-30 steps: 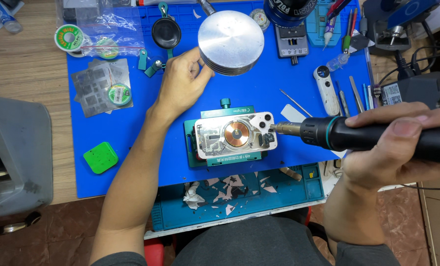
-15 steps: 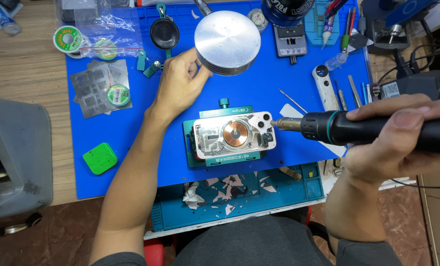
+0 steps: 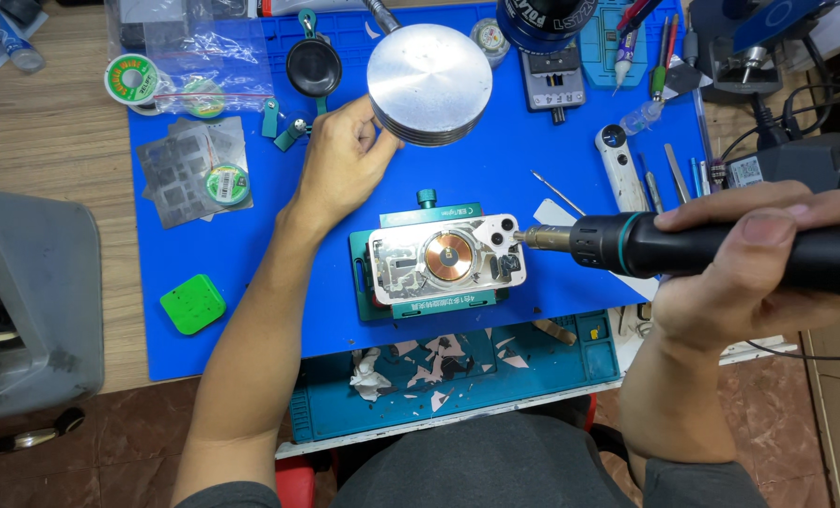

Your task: The person works on a disassembled smartphone secured in a green clamp on a blue mat. They use a hot air gun to heat the back of the phone, then use a metal pick to pry and remove a small component near the camera module. The person also uses a screwdriver to adjust the clamp and a small brush to clean the area.

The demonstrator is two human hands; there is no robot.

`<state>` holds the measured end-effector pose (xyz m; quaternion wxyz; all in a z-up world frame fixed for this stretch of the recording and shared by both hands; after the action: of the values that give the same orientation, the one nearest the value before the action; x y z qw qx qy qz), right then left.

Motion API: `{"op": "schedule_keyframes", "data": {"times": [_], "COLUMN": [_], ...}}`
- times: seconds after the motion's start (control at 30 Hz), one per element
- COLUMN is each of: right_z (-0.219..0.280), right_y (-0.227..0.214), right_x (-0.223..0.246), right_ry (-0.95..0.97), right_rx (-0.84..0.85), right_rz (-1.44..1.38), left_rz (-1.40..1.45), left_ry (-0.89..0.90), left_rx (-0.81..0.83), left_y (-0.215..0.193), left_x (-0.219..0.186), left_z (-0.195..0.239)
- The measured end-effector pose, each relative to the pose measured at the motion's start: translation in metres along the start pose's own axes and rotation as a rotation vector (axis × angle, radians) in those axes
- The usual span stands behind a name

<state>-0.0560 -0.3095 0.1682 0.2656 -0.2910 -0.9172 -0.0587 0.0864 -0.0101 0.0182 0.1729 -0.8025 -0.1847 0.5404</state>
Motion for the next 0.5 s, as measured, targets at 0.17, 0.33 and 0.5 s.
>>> {"op": "schedule_keyframes", "data": {"times": [0.17,0.33,0.5], "right_z": [0.004,0.002,0.000], "right_y": [0.006,-0.001,0.001], "right_x": [0.010,-0.002,0.004], "right_ry": [0.056,0.040,0.038], "right_rx": [0.061,0.001,-0.001], "right_rz": [-0.060,-0.014,-0.027], "left_rz": [-0.012,-0.014,-0.004], "left_ry": [0.015,0.005,0.003], "left_rx": [0.004,0.007,-0.001], "left_y": [0.002,0.002,0.001], "left_x": [0.003,0.004,0.004], "left_z": [0.000,0.000,0.000]}}
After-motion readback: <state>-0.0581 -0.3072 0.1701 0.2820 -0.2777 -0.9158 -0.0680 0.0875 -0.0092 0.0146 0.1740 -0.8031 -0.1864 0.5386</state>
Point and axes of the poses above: each hand's wrist, its own z-axis away from the middle knuckle, its own y-axis out of the palm, x = y × z, the point moved 9 cm from there along -z, towards the middle knuckle, and after that the axes turned 4 degrees about -x, right-handed, at the moved point
